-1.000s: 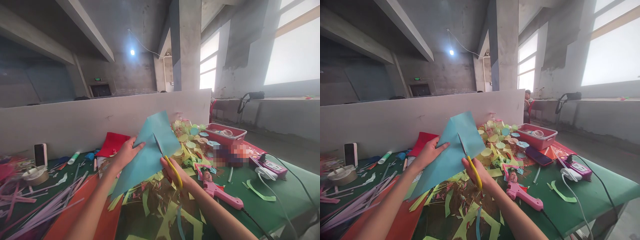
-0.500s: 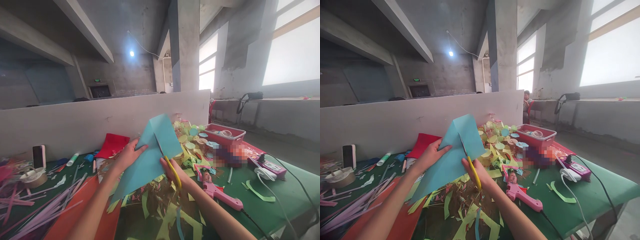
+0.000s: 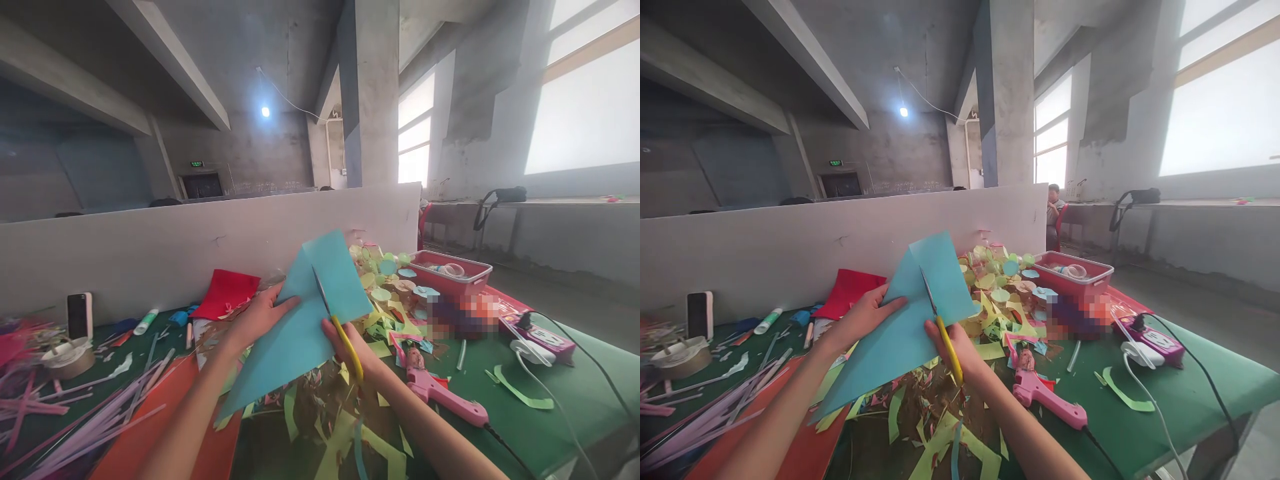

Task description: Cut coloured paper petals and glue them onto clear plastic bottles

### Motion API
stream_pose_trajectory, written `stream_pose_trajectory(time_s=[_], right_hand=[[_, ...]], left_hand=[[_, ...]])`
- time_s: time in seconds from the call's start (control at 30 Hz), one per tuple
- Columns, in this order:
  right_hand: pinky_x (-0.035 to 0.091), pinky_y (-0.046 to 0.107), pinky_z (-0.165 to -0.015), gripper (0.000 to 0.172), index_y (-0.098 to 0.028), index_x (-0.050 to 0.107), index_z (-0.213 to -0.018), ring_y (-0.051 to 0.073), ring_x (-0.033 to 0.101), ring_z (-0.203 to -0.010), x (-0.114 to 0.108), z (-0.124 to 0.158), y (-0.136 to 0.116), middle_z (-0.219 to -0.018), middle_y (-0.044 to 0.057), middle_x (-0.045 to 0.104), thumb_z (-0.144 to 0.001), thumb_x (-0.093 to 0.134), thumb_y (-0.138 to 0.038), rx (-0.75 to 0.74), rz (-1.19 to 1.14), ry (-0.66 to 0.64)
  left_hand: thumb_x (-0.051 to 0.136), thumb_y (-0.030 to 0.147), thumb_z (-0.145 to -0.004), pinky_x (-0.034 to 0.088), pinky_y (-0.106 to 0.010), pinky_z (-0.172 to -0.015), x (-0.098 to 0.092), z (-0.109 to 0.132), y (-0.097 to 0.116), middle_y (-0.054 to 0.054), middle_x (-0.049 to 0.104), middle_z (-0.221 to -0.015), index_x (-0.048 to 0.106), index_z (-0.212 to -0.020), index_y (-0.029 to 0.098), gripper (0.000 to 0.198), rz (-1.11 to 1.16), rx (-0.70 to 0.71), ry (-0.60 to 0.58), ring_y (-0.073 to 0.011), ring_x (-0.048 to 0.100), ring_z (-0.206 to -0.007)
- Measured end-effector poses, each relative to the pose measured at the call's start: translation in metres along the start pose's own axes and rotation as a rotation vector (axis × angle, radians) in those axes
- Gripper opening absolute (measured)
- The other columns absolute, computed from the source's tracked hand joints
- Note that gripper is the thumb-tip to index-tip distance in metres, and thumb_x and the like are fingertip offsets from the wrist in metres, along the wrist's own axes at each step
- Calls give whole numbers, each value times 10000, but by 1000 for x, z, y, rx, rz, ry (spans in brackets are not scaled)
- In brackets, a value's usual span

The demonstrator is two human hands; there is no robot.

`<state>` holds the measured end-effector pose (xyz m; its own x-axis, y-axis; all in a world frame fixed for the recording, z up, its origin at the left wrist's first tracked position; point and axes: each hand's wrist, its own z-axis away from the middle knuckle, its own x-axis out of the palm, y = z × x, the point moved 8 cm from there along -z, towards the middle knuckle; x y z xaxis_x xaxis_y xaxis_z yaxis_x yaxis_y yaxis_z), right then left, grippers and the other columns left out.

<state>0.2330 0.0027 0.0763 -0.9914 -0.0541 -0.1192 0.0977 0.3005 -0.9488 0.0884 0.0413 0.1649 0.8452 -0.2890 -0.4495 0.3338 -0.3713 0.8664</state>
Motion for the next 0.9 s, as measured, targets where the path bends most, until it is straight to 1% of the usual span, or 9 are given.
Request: stream_pose_trajectory(time_s=[0.1,0.2,0.3,0.43,0.5,0.63,0.7,0.8,0.9], right_hand=[[347,261,-480,478,-199,484,-747,140,399,-521,1,-2,4,-547,-37,355,-784,533,-673,19,-48,4],[352,258,-487,470,-209,433,-689,128,377,-526,1,1,3,-570,-35,357,-800,526,-656,29,-39,-19],[421,281,-588,444,-214,434,-702,151,426,-615,-1,5,-5,-674,-5,442,-824,510,-634,-19,-6,-11],[471,345,-771,424,-210,528,-841,221,527,-802,0,6,-11,-829,43,556,-835,498,-634,-53,-44,-7],[484,354,-783,461,-198,565,-907,248,554,-852,-1,4,-9,-831,54,587,-815,518,-647,-36,-79,17],[503,360,-776,540,-162,623,-980,263,590,-849,-2,4,-7,-814,67,640,-803,526,-662,-18,-93,41],[490,379,-847,568,-159,622,-1084,272,595,-915,-1,7,-12,-938,89,668,-811,532,-649,-54,-102,15],[438,415,-958,610,-167,571,-1232,298,569,-1050,0,10,-15,-1147,117,645,-829,537,-624,-83,-98,-19],[414,430,-997,640,-157,531,-1294,319,538,-1132,-3,9,-8,-1207,132,626,-847,518,-615,-44,-94,19]], left_hand=[[670,558,-725,576,-350,-729,-1,1,-1,-42,737,-1019,630,-1152,257,524,12,-9,1,-261,701,-889],[674,568,-716,576,-356,-730,-1,1,-1,-48,737,-1020,618,-1165,252,552,32,-13,-17,-265,700,-894],[656,587,-722,575,-346,-715,2,2,-3,-37,740,-1001,623,-1143,249,542,1,-35,-53,-262,703,-881],[628,582,-748,575,-337,-724,4,3,-3,-18,732,-1030,630,-1136,256,507,-50,-47,-88,-258,699,-899],[632,574,-749,576,-341,-733,4,3,-1,-22,724,-1067,625,-1156,255,518,-40,-33,-90,-265,692,-925],[637,565,-752,573,-351,-748,4,5,0,-28,720,-1085,612,-1189,251,539,-34,-48,-101,-274,685,-945],[624,559,-768,569,-351,-753,5,5,1,-24,723,-1075,609,-1192,250,525,-43,-53,-122,-269,689,-935],[610,556,-784,566,-349,-749,11,7,3,-17,723,-1071,606,-1194,255,508,-62,-52,-166,-264,692,-924],[599,555,-794,563,-350,-757,15,8,4,-8,724,-1067,596,-1204,268,500,-88,-57,-194,-262,693,-927]])
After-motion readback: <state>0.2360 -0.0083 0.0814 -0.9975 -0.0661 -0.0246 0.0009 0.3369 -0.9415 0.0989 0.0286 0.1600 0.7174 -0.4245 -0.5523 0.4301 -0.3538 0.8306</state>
